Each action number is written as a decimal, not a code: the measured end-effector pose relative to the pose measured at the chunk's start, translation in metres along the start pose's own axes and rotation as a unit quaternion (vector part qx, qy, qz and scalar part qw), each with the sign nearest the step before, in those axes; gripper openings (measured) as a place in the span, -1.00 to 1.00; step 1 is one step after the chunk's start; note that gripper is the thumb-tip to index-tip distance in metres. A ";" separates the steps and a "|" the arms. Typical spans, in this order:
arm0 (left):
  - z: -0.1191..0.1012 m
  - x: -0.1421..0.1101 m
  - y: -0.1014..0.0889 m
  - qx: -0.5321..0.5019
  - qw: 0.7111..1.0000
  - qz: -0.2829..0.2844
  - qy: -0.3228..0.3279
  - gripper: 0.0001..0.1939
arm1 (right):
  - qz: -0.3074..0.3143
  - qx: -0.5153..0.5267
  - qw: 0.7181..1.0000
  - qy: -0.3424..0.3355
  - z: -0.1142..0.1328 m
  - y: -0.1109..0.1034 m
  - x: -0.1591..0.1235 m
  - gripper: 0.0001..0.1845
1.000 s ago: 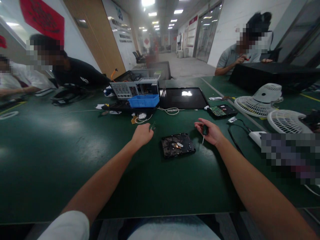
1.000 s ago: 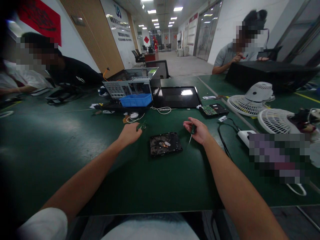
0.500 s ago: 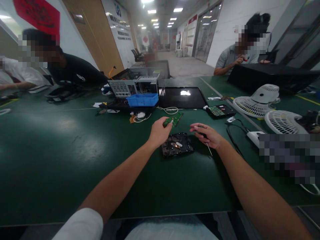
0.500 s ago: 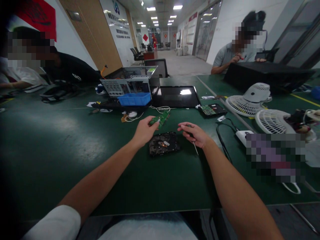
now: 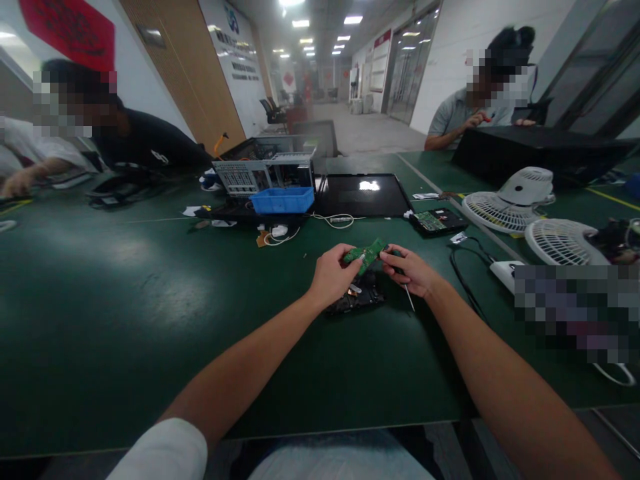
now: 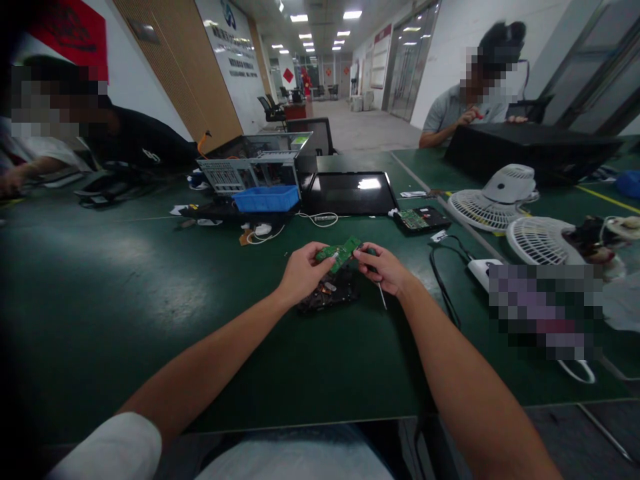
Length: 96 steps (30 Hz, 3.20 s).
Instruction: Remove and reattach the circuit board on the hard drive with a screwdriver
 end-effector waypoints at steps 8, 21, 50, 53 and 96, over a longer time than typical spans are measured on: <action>-0.009 -0.044 -0.014 0.252 0.966 0.024 0.055 -0.14 | -0.039 0.023 0.999 -0.001 0.010 -0.008 -0.004 -0.60; 0.040 -0.053 -0.006 0.306 0.948 0.087 0.025 0.20 | -0.050 -0.020 0.998 0.018 0.003 -0.012 -0.002 -0.58; -0.006 -0.066 0.006 0.352 0.899 0.025 0.260 -0.66 | -0.074 -0.097 0.992 0.011 0.000 -0.007 -0.002 -0.55; -0.012 -0.070 0.013 0.356 0.896 0.041 0.262 -0.65 | -0.077 -0.104 0.992 0.011 -0.001 -0.008 -0.001 -0.55; -0.024 -0.076 0.051 0.420 0.876 0.135 0.197 -0.44 | -0.120 -0.234 0.965 -0.018 -0.001 -0.009 0.001 -0.62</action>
Point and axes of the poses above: each hand's wrist, its own x-axis towards the middle knuckle, its own y-axis out of the palm, z = x × y, the point moved 8 cm from there along x, towards the middle knuckle, and after that the axes turned 11 degrees about x, right-handed, at the moved point
